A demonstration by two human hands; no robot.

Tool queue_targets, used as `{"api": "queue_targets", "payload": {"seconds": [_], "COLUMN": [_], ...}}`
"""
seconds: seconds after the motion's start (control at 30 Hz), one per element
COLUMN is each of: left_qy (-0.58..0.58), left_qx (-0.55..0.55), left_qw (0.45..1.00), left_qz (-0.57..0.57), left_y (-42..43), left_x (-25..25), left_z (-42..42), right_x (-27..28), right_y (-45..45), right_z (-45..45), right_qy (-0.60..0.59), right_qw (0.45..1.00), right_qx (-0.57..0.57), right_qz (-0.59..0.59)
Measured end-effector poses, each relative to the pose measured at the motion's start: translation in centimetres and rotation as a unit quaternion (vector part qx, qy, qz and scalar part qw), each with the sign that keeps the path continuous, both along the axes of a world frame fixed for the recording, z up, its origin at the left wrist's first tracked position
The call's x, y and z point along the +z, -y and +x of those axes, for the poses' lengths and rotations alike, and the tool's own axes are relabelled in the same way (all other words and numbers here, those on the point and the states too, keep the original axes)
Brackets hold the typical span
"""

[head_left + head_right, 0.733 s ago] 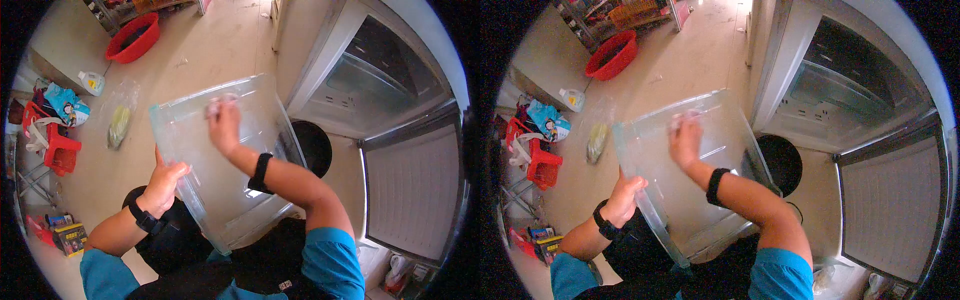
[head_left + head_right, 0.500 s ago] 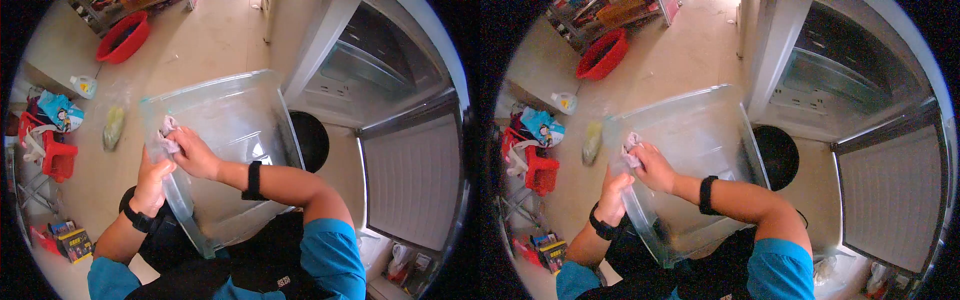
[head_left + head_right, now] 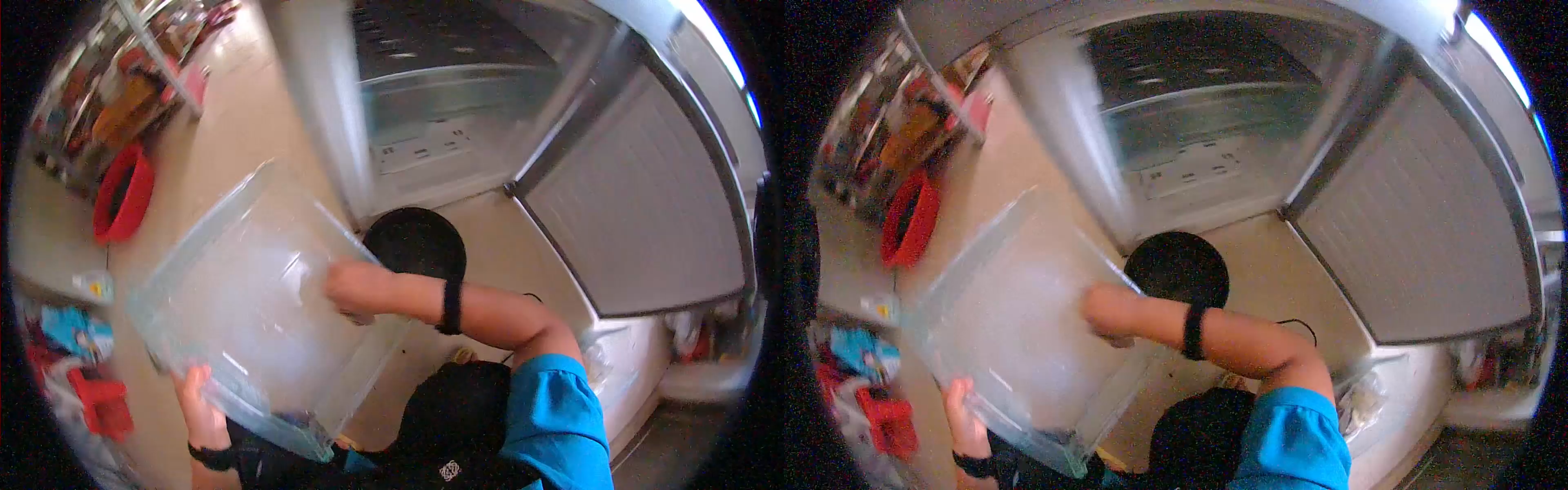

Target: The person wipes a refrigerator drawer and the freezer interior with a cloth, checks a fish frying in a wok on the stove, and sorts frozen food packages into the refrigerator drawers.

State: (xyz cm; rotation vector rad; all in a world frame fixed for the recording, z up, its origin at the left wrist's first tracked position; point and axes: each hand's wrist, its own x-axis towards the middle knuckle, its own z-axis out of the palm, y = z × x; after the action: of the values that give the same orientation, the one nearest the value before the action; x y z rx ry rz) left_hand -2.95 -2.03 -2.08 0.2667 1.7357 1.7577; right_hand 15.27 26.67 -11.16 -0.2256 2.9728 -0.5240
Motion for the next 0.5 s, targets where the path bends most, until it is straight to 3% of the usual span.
{"api": "queue_targets", "payload": {"seconds": [0.03, 0.1, 0.13, 0.2, 0.23, 0.27, 0.3, 0.37, 0.43, 0.5], "left_qy": [-0.015, -0.042, -0.075, -0.131, -0.077, -0.023, -0.045, -0.049, -0.014, 0.017], "left_qx": [0.014, -0.001, -0.011, -0.037, -0.032, -0.022, -0.029, 0.044, 0.028, 0.014], "left_qw": [1.000, 0.999, 0.997, 0.989, 0.996, 1.000, 0.999, 0.997, 0.999, 1.000], "left_qz": [0.016, 0.018, -0.020, -0.055, -0.026, 0.000, -0.006, -0.049, -0.021, 0.004], "left_y": [-0.9, -1.3, -1.0, -0.6, -0.3, -0.1, -0.3, -1.1, -1.2, -1.4], "left_x": [0.8, 0.8, 0.6, 0.6, 0.4, 0.6, 0.7, 0.4, -0.4, -0.5], "left_z": [1.1, 2.3, 2.2, 1.5, 1.2, 0.9, 0.9, 1.1, 0.5, -0.2], "right_x": [-0.1, -0.6, -1.2, -2.0, -3.5, -5.5, -5.1, -4.2, -6.1, -9.0], "right_y": [-0.4, 0.8, 0.8, -0.5, -1.5, -2.6, -3.5, -3.2, -0.5, 2.8], "right_z": [-1.2, -5.1, -6.1, -7.5, -7.8, -8.4, -8.0, -4.0, -6.7, -7.1], "right_qy": [-0.199, -0.430, -0.448, -0.328, -0.348, -0.290, -0.230, -0.233, -0.054, -0.048], "right_qw": [0.979, 0.875, 0.862, 0.932, 0.922, 0.941, 0.954, 0.939, 0.944, 0.901], "right_qx": [-0.049, -0.107, -0.128, -0.106, -0.121, -0.160, -0.194, -0.195, -0.302, -0.353], "right_qz": [-0.001, -0.194, -0.201, -0.115, -0.121, -0.068, -0.015, 0.163, 0.123, 0.246]}}
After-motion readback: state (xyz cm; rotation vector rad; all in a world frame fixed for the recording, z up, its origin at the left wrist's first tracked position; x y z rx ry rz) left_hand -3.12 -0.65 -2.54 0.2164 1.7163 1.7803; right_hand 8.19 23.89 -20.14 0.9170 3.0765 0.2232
